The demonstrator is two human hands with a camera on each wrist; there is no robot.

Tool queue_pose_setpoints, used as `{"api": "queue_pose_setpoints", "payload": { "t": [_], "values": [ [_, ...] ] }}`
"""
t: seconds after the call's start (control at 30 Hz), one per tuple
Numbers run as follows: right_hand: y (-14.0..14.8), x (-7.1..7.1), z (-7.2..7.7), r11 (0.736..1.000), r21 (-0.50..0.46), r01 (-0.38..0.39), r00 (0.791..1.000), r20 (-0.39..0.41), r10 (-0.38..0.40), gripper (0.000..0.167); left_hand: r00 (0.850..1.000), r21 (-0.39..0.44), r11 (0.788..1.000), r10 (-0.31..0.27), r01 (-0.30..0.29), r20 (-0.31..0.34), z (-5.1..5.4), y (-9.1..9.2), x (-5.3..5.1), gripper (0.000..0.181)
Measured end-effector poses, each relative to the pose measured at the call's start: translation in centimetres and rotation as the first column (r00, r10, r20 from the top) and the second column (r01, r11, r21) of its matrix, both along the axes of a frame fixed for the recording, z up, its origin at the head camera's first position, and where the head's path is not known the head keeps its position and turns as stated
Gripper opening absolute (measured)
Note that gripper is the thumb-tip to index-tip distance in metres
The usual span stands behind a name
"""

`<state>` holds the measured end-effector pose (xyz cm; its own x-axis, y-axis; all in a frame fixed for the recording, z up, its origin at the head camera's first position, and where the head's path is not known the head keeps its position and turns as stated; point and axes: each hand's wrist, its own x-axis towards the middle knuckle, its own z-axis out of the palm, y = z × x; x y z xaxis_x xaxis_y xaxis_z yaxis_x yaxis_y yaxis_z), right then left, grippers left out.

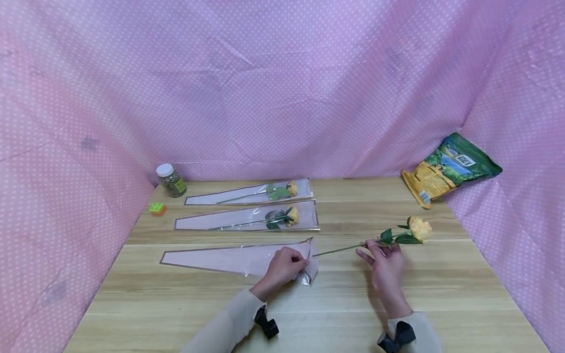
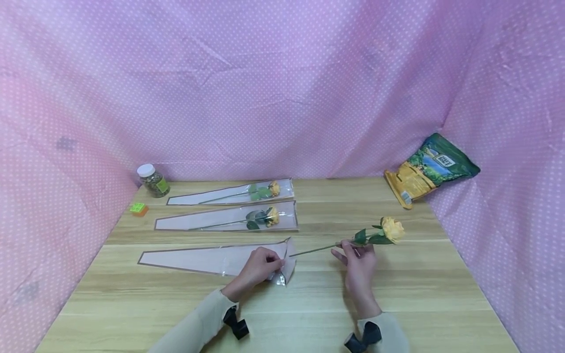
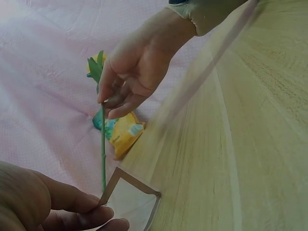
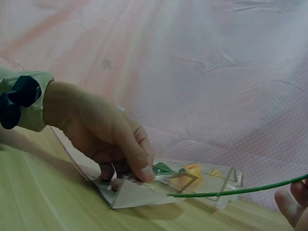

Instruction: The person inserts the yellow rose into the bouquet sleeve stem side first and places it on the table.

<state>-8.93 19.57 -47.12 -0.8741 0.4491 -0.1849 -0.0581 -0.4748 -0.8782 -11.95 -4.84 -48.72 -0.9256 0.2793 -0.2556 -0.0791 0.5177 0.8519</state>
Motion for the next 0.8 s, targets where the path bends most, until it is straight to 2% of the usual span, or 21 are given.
{"api": "queue_pose_setpoints", "payload": {
  "t": [0.1,0.3,0.47,0.8],
  "values": [
    [-0.6,0.1,-0.3,0.998,0.056,0.005,1.000,-0.018,-0.004,0.025,1.000,-0.002,1.000,0.003,-0.003,-0.004,0.0,-0.1,0.0,0.019],
    [-1.3,0.4,-1.1,0.990,0.141,-0.019,1.000,0.004,0.019,0.023,1.000,0.015,1.000,0.003,-0.004,0.023,0.2,-0.2,0.0,0.018],
    [-1.8,0.5,-1.5,0.989,0.143,-0.024,1.000,0.019,0.022,0.027,1.000,0.030,1.000,-0.009,0.008,0.023,0.3,-0.3,-0.3,0.019],
    [-2.1,0.7,-1.6,0.988,0.152,-0.041,0.998,0.051,0.034,0.028,0.997,0.028,0.997,-0.065,0.066,-0.034,0.1,-0.4,-0.7,0.018]
  ]
}}
